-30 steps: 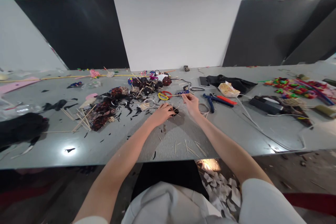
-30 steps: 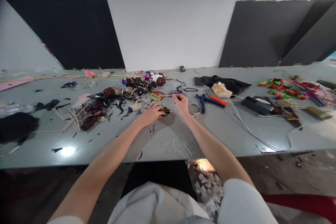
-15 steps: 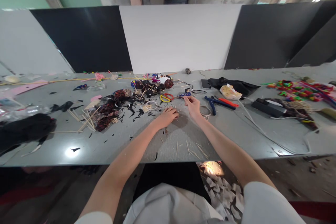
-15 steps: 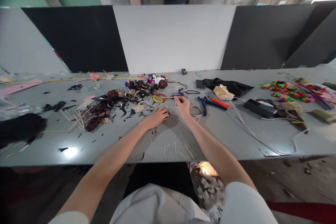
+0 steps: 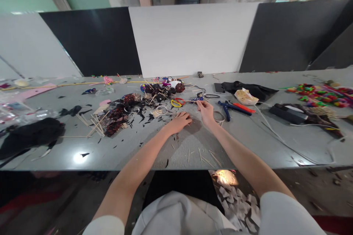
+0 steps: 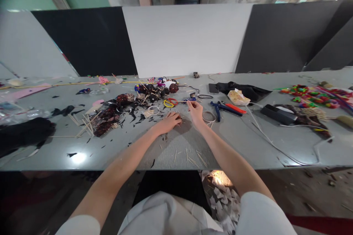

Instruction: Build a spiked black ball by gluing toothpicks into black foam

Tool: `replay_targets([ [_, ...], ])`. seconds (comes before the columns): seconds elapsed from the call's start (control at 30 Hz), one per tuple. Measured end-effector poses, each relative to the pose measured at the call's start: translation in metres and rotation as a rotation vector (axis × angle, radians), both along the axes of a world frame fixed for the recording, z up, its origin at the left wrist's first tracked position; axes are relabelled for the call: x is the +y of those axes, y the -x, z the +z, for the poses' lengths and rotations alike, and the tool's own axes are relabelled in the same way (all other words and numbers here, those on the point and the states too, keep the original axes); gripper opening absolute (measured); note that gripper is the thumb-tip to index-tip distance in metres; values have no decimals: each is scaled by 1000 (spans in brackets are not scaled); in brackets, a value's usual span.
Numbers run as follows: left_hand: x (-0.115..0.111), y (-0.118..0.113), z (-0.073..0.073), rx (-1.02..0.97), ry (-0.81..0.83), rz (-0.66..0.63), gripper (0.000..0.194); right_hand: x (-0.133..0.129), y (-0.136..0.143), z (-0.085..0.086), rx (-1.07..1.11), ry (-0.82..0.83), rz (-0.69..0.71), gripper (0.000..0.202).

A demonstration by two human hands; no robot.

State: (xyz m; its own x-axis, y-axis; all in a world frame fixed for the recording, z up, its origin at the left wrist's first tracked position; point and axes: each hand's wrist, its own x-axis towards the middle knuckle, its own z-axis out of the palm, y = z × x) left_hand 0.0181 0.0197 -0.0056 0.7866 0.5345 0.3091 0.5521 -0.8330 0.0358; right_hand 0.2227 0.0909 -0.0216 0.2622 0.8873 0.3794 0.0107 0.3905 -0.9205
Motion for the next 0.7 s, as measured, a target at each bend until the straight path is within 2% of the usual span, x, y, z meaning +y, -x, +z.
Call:
replay_targets([
  [0.13,1,1,1,-54,15,-10,22,1,-1,-1,78,11,-14,55],
  [0.23,5,2,1,-210,97,11,18,1,-2,-1,93,19,-33,54],
  [0.5,25,20,1,-902,393,51,23,0,-4,4,153,-25,-118,54],
  [0.6,28,28,5,-1169,581,81,34,-5,-2,10,150,-41,-126,53],
  [0.7,28,32,9,-1496,809,62,36,-14,2,19,139,-109,-135,50],
])
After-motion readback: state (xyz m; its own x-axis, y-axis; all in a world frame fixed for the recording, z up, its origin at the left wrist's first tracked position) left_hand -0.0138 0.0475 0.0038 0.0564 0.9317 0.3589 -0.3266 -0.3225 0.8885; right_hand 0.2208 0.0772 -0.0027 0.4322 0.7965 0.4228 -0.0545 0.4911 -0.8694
